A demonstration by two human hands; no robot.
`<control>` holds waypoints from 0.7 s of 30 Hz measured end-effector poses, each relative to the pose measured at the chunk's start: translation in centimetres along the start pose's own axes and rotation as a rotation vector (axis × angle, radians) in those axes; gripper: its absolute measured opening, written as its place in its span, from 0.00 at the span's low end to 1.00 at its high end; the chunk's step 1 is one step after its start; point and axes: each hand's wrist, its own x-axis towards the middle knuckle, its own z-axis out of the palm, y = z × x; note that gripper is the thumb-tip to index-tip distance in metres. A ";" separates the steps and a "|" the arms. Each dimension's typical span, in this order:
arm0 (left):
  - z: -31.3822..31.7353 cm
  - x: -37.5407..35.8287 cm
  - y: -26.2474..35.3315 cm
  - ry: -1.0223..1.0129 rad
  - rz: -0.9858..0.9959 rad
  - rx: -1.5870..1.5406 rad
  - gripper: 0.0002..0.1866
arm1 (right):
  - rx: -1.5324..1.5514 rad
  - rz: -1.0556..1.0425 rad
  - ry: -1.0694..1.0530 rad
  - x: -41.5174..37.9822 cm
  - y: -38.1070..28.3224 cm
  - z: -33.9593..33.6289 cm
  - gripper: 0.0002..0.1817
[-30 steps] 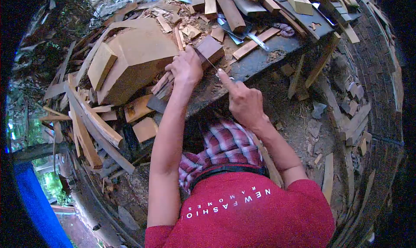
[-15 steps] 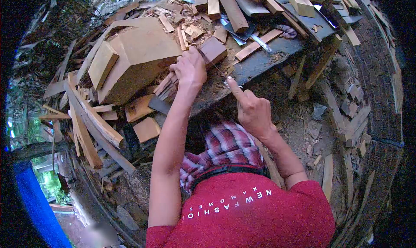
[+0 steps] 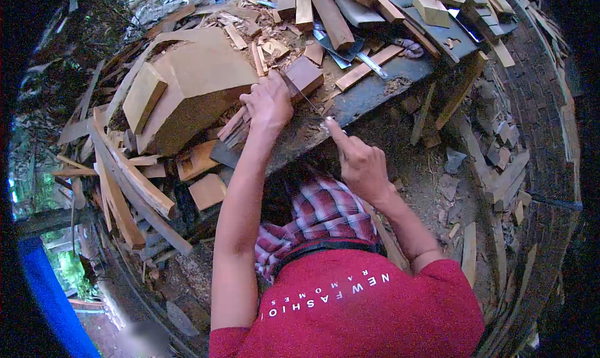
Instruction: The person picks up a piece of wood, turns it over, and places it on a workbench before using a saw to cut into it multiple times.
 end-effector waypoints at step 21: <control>0.0 -0.5 -0.3 0.019 0.016 -0.082 0.11 | 0.011 -0.062 0.081 2.9 0.7 1.5 0.34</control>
